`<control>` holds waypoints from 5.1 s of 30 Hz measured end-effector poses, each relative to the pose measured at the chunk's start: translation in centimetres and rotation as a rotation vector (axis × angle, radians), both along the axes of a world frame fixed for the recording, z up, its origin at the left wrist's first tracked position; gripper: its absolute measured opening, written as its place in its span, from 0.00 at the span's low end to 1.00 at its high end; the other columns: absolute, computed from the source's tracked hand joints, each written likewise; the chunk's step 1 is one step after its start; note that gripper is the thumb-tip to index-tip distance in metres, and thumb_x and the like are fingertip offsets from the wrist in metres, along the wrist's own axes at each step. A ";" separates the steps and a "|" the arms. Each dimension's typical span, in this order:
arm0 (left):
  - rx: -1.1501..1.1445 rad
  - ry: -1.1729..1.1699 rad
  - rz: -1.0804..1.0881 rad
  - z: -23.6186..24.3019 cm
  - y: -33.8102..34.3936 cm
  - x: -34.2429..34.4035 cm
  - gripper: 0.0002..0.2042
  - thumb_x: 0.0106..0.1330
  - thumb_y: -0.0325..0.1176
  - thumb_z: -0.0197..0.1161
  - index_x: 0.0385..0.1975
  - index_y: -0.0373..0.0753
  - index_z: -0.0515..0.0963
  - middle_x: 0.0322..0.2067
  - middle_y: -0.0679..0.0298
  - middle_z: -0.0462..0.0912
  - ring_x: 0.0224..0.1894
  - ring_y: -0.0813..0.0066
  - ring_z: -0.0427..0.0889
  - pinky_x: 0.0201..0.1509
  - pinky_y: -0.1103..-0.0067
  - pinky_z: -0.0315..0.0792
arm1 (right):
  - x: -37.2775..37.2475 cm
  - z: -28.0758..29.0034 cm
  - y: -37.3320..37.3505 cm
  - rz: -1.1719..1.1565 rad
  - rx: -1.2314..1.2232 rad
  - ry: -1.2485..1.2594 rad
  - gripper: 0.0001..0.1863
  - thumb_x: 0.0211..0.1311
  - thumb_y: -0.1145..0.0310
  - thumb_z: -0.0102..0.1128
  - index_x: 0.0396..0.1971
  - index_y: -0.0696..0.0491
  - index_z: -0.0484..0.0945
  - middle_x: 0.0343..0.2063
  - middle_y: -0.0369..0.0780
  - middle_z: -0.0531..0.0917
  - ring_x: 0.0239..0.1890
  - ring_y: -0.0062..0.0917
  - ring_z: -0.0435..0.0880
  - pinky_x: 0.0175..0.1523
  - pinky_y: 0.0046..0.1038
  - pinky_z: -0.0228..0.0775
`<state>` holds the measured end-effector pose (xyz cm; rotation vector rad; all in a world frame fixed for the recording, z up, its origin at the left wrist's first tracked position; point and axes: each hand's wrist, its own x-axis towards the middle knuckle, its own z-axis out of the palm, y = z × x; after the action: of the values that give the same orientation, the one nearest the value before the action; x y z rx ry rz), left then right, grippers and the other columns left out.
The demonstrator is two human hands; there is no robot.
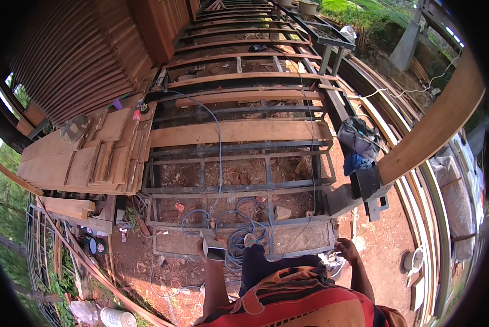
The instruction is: The person welds metal frame components using a handheld welding torch, producing visible sparks. They reposition the torch and frame pieces multiple times to complete welds at different joints.
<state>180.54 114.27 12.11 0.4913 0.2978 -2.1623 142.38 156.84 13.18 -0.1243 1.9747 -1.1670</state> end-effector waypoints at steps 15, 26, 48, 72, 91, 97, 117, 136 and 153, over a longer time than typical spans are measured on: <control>0.030 -0.372 -0.373 5.1 -5.8 -2.5 0.37 0.67 0.61 0.63 0.57 0.30 0.67 0.43 0.50 0.75 0.43 0.59 0.80 0.47 0.63 0.79 | -4.0 -4.0 -7.7 0.526 0.422 0.135 0.23 0.64 0.64 0.71 0.55 0.60 0.80 0.33 0.45 0.89 0.29 0.28 0.88 0.35 0.31 0.84; 0.217 -0.130 -0.206 7.8 -17.9 -10.4 0.33 0.68 0.55 0.67 0.55 0.27 0.68 0.44 0.53 0.72 0.43 0.66 0.75 0.49 0.71 0.77 | -19.1 -6.0 -32.5 0.575 0.222 0.203 0.24 0.66 0.60 0.67 0.55 0.61 0.79 0.44 0.51 0.88 0.43 0.36 0.90 0.41 0.32 0.84; -0.004 -0.181 -0.320 30.1 -37.8 -33.5 0.41 0.71 0.66 0.55 0.67 0.32 0.64 0.46 0.52 0.76 0.43 0.61 0.78 0.48 0.60 0.77 | -39.2 -1.7 -54.2 1.318 0.398 0.506 0.11 0.68 0.59 0.58 0.39 0.48 0.86 0.41 0.41 0.89 0.43 0.34 0.89 0.44 0.38 0.84; -0.312 -0.742 -0.896 25.0 -80.4 -42.5 0.30 0.76 0.60 0.54 0.58 0.34 0.76 0.46 0.60 0.83 0.48 0.70 0.83 0.54 0.71 0.78 | -19.4 26.5 -110.3 0.357 -0.121 -0.807 0.35 0.76 0.45 0.54 0.70 0.57 0.66 0.54 0.42 0.80 0.56 0.30 0.80 0.62 0.39 0.75; -0.875 -0.689 -0.608 24.9 -103.7 -55.4 0.43 0.69 0.44 0.71 0.77 0.33 0.55 0.65 0.56 0.74 0.67 0.65 0.70 0.71 0.69 0.64 | -38.5 27.2 -139.5 0.829 -0.293 -0.170 0.45 0.66 0.59 0.72 0.74 0.60 0.56 0.63 0.48 0.73 0.61 0.30 0.77 0.64 0.35 0.72; -1.250 -1.435 -0.478 14.1 -109.2 -58.9 0.46 0.65 0.39 0.73 0.79 0.37 0.52 0.77 0.48 0.54 0.78 0.51 0.55 0.76 0.62 0.60 | -42.7 11.9 -151.3 0.896 -0.535 0.115 0.39 0.56 0.59 0.79 0.63 0.57 0.68 0.47 0.43 0.85 0.49 0.29 0.84 0.56 0.36 0.76; -0.413 -1.375 -0.242 0.7 -94.9 -56.1 0.43 0.66 0.49 0.74 0.73 0.31 0.62 0.66 0.51 0.73 0.60 0.63 0.80 0.58 0.73 0.75 | -51.2 -23.2 -158.7 1.140 0.015 -0.223 0.48 0.55 0.38 0.75 0.63 0.61 0.70 0.53 0.49 0.83 0.48 0.37 0.89 0.42 0.40 0.89; -0.286 -1.362 -0.332 -3.0 -97.3 -57.4 0.41 0.68 0.47 0.71 0.74 0.30 0.59 0.67 0.47 0.71 0.64 0.59 0.77 0.64 0.69 0.73 | -50.4 -20.8 -157.5 0.701 -0.183 -0.567 0.42 0.60 0.43 0.74 0.60 0.59 0.67 0.47 0.45 0.82 0.40 0.33 0.89 0.39 0.38 0.89; -0.308 -1.352 -0.336 -3.5 -97.9 -60.8 0.37 0.71 0.46 0.69 0.71 0.28 0.63 0.63 0.44 0.75 0.65 0.56 0.77 0.68 0.66 0.71 | -50.5 -21.1 -157.0 0.747 -0.122 -0.616 0.44 0.61 0.47 0.75 0.65 0.62 0.64 0.54 0.48 0.80 0.49 0.35 0.86 0.43 0.37 0.88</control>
<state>119.72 16.40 8.65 1.7138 -0.8867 -1.6442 91.85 -0.16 -7.93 -0.4618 1.1476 -0.7040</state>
